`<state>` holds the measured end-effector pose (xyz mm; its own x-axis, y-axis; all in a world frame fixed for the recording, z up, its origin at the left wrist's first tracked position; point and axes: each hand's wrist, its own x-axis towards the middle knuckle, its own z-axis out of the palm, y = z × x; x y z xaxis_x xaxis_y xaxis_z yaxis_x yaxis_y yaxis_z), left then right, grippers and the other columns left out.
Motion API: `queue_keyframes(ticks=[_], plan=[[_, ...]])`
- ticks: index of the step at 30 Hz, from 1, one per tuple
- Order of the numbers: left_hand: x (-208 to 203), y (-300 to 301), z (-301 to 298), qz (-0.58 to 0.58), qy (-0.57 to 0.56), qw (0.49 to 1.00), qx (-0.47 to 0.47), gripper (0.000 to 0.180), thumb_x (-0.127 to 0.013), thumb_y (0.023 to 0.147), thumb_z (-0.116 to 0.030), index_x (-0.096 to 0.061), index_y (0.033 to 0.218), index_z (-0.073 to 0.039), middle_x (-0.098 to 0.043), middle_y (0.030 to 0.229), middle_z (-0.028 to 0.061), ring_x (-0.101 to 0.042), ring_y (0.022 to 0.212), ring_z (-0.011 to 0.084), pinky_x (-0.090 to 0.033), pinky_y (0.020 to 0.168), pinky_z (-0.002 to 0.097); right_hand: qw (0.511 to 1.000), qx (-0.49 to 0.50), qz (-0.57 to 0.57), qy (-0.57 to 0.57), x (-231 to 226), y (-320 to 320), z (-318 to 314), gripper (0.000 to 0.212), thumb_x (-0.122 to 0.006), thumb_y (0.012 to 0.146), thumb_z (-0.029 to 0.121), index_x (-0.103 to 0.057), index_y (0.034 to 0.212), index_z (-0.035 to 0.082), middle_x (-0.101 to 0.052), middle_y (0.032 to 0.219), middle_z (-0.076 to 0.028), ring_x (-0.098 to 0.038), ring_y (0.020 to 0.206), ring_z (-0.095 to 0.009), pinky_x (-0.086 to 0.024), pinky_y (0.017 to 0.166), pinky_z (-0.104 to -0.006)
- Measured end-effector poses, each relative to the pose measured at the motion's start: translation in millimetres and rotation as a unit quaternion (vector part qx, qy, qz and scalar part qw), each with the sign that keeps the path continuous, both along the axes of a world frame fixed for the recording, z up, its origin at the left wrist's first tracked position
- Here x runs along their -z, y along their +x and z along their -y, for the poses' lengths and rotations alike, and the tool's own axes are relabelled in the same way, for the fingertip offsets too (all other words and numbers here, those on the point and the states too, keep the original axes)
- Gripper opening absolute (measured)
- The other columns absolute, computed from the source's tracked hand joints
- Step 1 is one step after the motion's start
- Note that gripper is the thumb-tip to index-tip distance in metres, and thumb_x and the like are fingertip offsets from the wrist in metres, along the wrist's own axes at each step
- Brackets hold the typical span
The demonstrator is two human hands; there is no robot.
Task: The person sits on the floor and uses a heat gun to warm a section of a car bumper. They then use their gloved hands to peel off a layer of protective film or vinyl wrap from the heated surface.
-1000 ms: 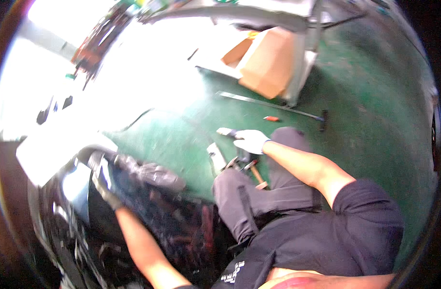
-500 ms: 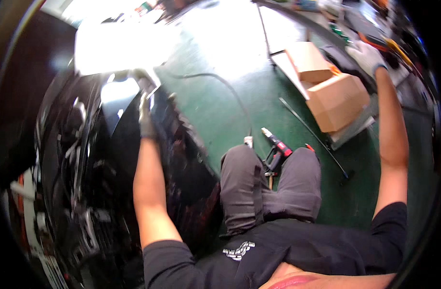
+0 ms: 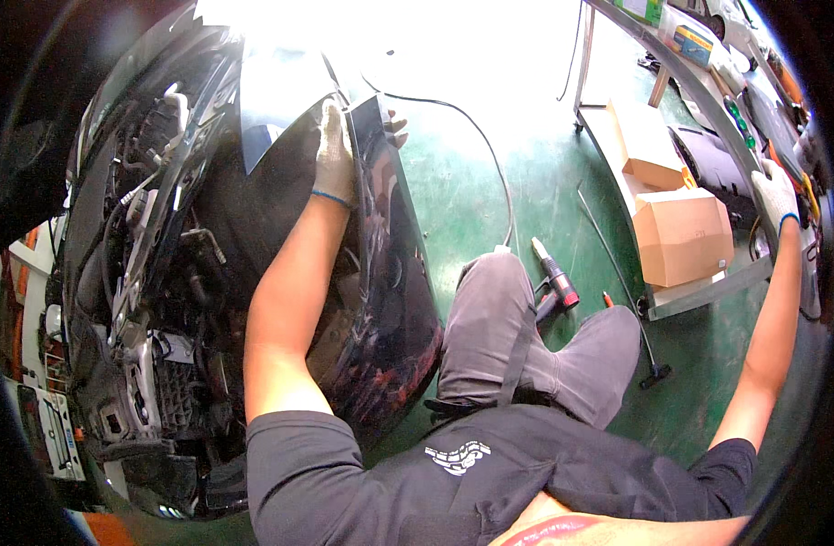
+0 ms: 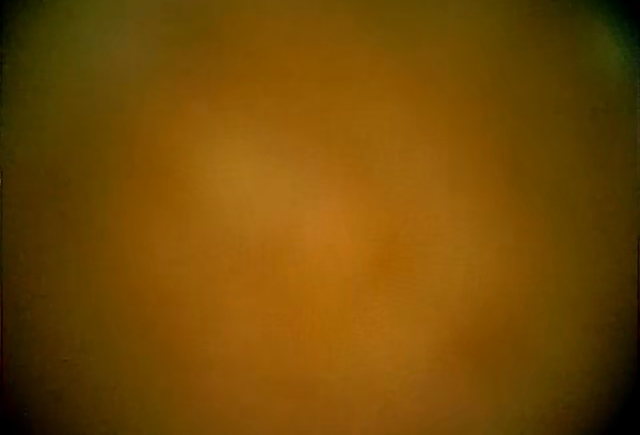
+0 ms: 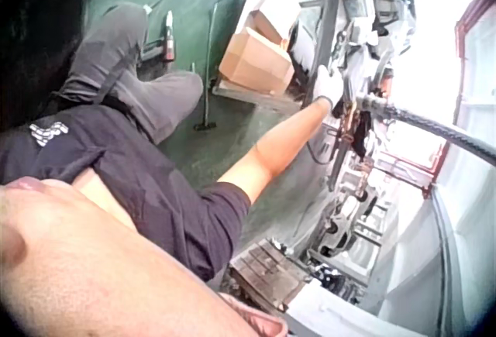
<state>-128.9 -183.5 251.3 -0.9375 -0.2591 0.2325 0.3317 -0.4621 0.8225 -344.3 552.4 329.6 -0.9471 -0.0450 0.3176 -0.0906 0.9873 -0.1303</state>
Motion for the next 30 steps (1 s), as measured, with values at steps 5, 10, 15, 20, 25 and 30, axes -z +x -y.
queue_keyframes(ticks=[5,10,15,20,25,30], plan=[[1,-4,4,-0.002,0.045,0.998,0.036,0.084,-0.032,0.103,-0.071,-0.057,0.134,0.003,-0.064,0.121,0.02,-0.063,0.116,0.0387,-0.048,0.106,0.0528,0.996,-0.017,0.0,-0.092,-3,1,-8,0.046,-0.065,0.092,0.023,-0.064,0.13,-0.003,-0.071,0.121,-0.016,-0.065,0.112,-0.024,-0.048,0.1,-0.0349],[11,-4,6,-0.006,0.042,0.999,0.013,0.083,-0.035,0.103,-0.07,-0.052,0.139,0.004,-0.063,0.123,0.0204,-0.063,0.119,0.0365,-0.05,0.105,0.0485,0.994,-0.032,0.06,-0.089,-20,18,11,0.046,-0.066,0.086,0.02,-0.068,0.125,-0.003,-0.073,0.112,-0.013,-0.067,0.103,-0.021,-0.05,0.094,-0.034],[17,-9,8,-0.023,0.033,0.999,-0.011,0.08,-0.033,0.106,-0.065,-0.053,0.136,0.006,-0.064,0.119,0.0215,-0.066,0.112,0.035,-0.055,0.099,0.0458,0.986,-0.016,0.101,-0.129,-26,21,16,0.043,-0.064,0.082,0.013,-0.069,0.122,-0.004,-0.073,0.104,-0.008,-0.066,0.094,-0.017,-0.051,0.085,-0.0296],[23,-11,7,-0.009,0.085,0.996,-0.019,0.073,-0.034,0.107,-0.062,-0.054,0.134,0.004,-0.063,0.119,0.0186,-0.066,0.11,0.0315,-0.056,0.099,0.0432,0.987,-0.007,0.077,-0.14,-19,15,9,0.041,-0.063,0.079,0.008,-0.07,0.118,-0.004,-0.073,0.099,-0.007,-0.067,0.089,-0.017,-0.051,0.083,-0.029],[26,-14,8,-0.017,0.021,1.0,-0.013,0.042,-0.062,0.103,-0.028,-0.055,0.132,0.002,-0.063,0.116,0.0121,-0.065,0.108,0.0254,-0.055,0.096,0.04,0.987,0.025,0.057,-0.146,-17,20,14,0.044,-0.064,0.078,0.006,-0.07,0.12,-0.004,-0.074,0.104,-0.009,-0.068,0.095,-0.018,-0.051,0.087,-0.0298],[46,-22,19,-0.151,-0.256,0.943,-0.152,0.032,-0.064,0.1,-0.013,-0.061,0.131,-0.004,-0.062,0.124,0.0183,-0.067,0.113,0.026,-0.058,0.095,0.0414,0.985,0.037,0.065,-0.154,-18,23,27,0.043,-0.064,0.079,0.007,-0.07,0.121,-0.005,-0.074,0.108,-0.011,-0.068,0.097,-0.018,-0.05,0.089,-0.0303]])
